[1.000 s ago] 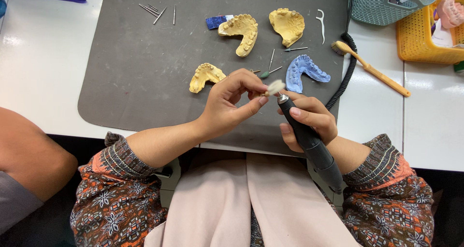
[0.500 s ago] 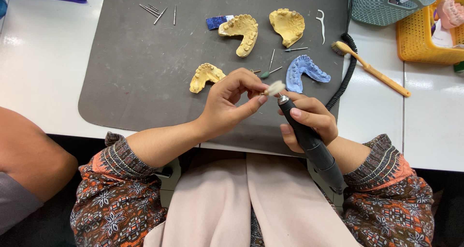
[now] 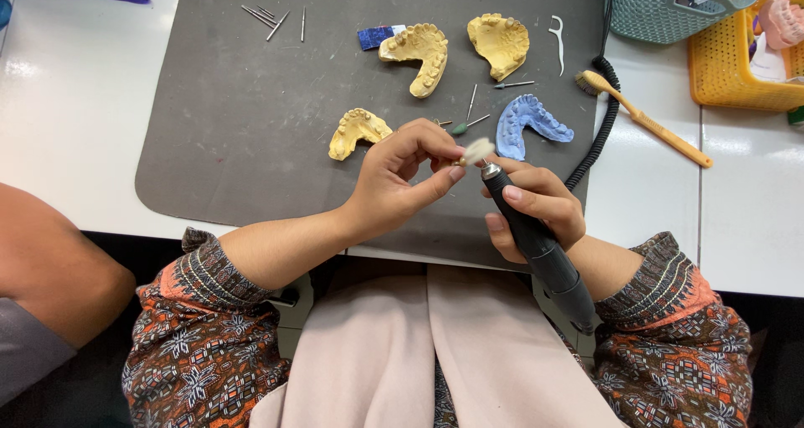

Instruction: The person uses a rotary tool with a polishing attachment to smooth and polish small dental cast pieces. They hold the cast in one hand and the tool in the other, rotating the piece to access different surfaces. The person occasionally wipes the cast with a tissue and switches between different cast pieces on the workbench.

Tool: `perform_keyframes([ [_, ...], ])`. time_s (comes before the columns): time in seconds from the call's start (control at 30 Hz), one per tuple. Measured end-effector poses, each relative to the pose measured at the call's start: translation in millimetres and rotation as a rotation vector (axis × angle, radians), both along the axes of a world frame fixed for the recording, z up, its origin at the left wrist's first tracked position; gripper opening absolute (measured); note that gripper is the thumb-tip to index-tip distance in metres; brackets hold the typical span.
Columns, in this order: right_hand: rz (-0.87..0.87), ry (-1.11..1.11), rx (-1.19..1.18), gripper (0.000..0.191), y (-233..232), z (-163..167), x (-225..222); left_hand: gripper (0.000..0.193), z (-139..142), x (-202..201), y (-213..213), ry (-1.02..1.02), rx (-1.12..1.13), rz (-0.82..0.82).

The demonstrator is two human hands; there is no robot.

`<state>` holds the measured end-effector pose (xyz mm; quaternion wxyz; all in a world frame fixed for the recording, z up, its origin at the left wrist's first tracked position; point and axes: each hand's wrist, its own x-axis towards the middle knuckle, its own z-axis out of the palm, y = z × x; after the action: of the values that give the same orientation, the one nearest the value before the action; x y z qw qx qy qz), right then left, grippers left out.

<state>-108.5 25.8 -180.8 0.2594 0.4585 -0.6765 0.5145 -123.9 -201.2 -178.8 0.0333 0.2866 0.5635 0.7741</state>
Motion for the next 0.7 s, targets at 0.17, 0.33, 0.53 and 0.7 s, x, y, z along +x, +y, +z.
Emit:
perform_keyframes([
  [0.17,-0.008,0.003,0.014,0.042,0.1,0.7,0.5,0.015,-0.3,0.2,0.4,-0.010,0.008,-0.006],
  [0.33,-0.020,0.012,0.017,0.042,0.7,1.4,1.0,0.015,-0.7,1.1,1.1,-0.008,0.009,-0.003],
  [0.53,-0.014,0.001,0.023,0.043,1.5,0.7,-0.4,0.016,-0.2,0.2,1.5,-0.012,0.007,0.002],
  [0.7,-0.014,0.008,0.013,0.042,1.6,0.4,-2.4,0.016,0.9,-1.4,1.1,-0.002,-0.006,0.000],
])
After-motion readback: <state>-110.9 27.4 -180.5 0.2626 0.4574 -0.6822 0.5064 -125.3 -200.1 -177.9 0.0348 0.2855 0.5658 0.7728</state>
